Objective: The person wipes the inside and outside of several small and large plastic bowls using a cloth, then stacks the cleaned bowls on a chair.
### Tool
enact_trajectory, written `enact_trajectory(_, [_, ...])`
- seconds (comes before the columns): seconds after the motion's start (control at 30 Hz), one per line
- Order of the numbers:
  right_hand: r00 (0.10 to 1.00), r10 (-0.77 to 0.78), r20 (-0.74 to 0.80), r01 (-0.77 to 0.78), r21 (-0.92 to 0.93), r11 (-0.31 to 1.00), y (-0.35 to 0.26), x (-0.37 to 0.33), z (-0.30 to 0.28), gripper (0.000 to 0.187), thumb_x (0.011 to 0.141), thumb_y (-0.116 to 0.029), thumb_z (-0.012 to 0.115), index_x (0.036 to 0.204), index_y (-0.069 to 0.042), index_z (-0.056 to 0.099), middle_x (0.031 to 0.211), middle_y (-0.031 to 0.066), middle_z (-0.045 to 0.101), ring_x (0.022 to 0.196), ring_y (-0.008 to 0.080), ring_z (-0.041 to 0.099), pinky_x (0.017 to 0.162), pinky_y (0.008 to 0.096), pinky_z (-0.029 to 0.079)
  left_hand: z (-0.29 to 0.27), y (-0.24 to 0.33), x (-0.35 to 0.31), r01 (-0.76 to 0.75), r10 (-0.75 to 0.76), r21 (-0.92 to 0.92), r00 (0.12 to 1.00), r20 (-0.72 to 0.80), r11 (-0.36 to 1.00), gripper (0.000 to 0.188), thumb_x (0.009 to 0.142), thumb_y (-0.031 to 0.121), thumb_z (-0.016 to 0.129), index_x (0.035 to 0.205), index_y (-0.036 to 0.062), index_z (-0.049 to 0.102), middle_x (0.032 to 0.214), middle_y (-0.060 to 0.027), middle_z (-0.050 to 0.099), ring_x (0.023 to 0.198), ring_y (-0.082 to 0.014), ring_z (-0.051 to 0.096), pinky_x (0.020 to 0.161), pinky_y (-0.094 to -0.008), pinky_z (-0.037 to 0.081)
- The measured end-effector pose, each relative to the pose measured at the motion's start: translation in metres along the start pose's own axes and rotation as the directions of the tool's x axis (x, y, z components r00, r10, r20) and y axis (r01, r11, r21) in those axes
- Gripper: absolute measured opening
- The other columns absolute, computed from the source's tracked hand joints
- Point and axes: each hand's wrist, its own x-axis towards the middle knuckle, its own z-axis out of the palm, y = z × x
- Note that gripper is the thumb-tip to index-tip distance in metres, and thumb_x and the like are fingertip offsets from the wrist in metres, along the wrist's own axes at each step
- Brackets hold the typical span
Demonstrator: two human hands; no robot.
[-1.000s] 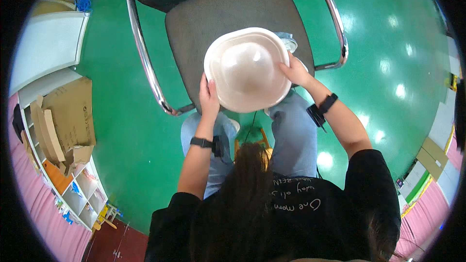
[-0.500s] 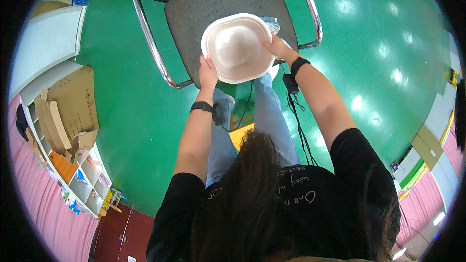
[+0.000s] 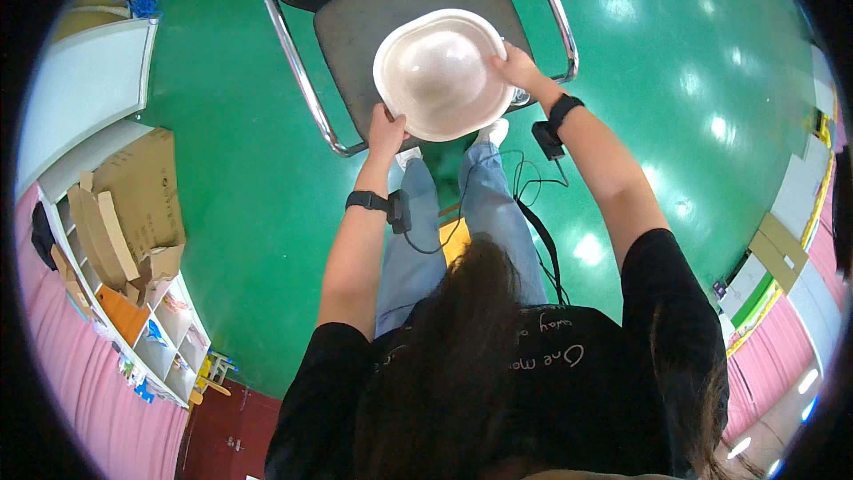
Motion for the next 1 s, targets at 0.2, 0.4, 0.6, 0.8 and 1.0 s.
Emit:
enact_trajectory(0.2, [0.988, -0.045, -0.147, 0.082, 0.261, 0.962, -0.043, -0.084, -0.031, 0.047, 0.087, -0.035, 0.058, 0.115, 0.003, 0.055, 0.095, 0.0217, 0.068, 0.079, 0.031, 0.069, 0.071, 0.0408, 0.055, -0.051, 0.052, -0.033, -0.251, 0.246, 0.182, 0.968, 0.049, 0.951, 0.025, 0.084, 0.013, 0.063, 0.1, -0.0026, 0.051, 0.087, -0.012, 0.061, 0.076, -0.0187, 0.062, 0.06, -0.0325, 0.052])
enact_trajectory(0.4, [0.995, 0.09, 0.043, -0.099, 0.349, 0.932, -0.183, -0.226, -0.09, 0.039, 0.089, -0.026, 0.058, 0.113, 0.005, 0.054, 0.071, 0.0128, 0.066, 0.045, 0.0174, 0.06, 0.038, 0.0299, 0.048, -0.126, 0.103, -0.161, -0.379, 0.354, 0.096, 0.913, 0.205, 0.92, 0.03, 0.089, 0.026, 0.065, 0.101, -0.0002, 0.057, 0.081, -0.0041, 0.064, 0.063, -0.0106, 0.057, 0.053, -0.0274, 0.048])
enact_trajectory(0.6, [0.981, -0.134, 0.143, 0.104, 0.203, 0.974, -0.267, -0.248, -0.102, 0.038, 0.089, -0.024, 0.058, 0.113, 0.005, 0.054, 0.072, 0.0131, 0.066, 0.045, 0.0161, 0.059, 0.038, 0.0292, 0.048, -0.182, 0.106, -0.262, -0.348, 0.351, 0.232, 0.936, 0.033, 0.908, 0.038, 0.091, 0.036, 0.061, 0.083, -0.0016, 0.061, 0.064, -0.0044, 0.058, 0.056, -0.0116, 0.053, 0.051, -0.0301, 0.044])
enact_trajectory(0.8, [0.856, -0.493, 0.156, 0.49, 0.062, 0.869, -0.306, -0.226, -0.068, 0.038, 0.091, -0.025, 0.056, 0.113, 0.006, 0.054, 0.092, 0.0253, 0.066, 0.079, 0.0341, 0.067, 0.073, 0.0424, 0.052, -0.19, 0.092, -0.361, -0.246, 0.309, 0.206, 0.872, -0.379, 0.947, 0.044, 0.091, 0.039, 0.058, 0.082, -0.0034, 0.064, 0.064, -0.0136, 0.061, 0.058, -0.022, 0.058, 0.057, -0.036, 0.047])
enact_trajectory(1.0, [0.785, -0.476, 0.398, 0.476, 0.105, 0.873, -0.374, -0.254, -0.035, 0.036, 0.092, -0.023, 0.054, 0.113, 0.006, 0.053, 0.088, 0.0241, 0.066, 0.076, 0.0326, 0.067, 0.068, 0.0402, 0.053, -0.209, 0.059, -0.437, -0.246, 0.256, 0.1, 0.755, -0.604, 0.964, 0.042, 0.089, 0.036, 0.061, 0.077, -0.0035, 0.061, 0.062, -0.0133, 0.059, 0.054, -0.0202, 0.055, 0.052, -0.0355, 0.042])
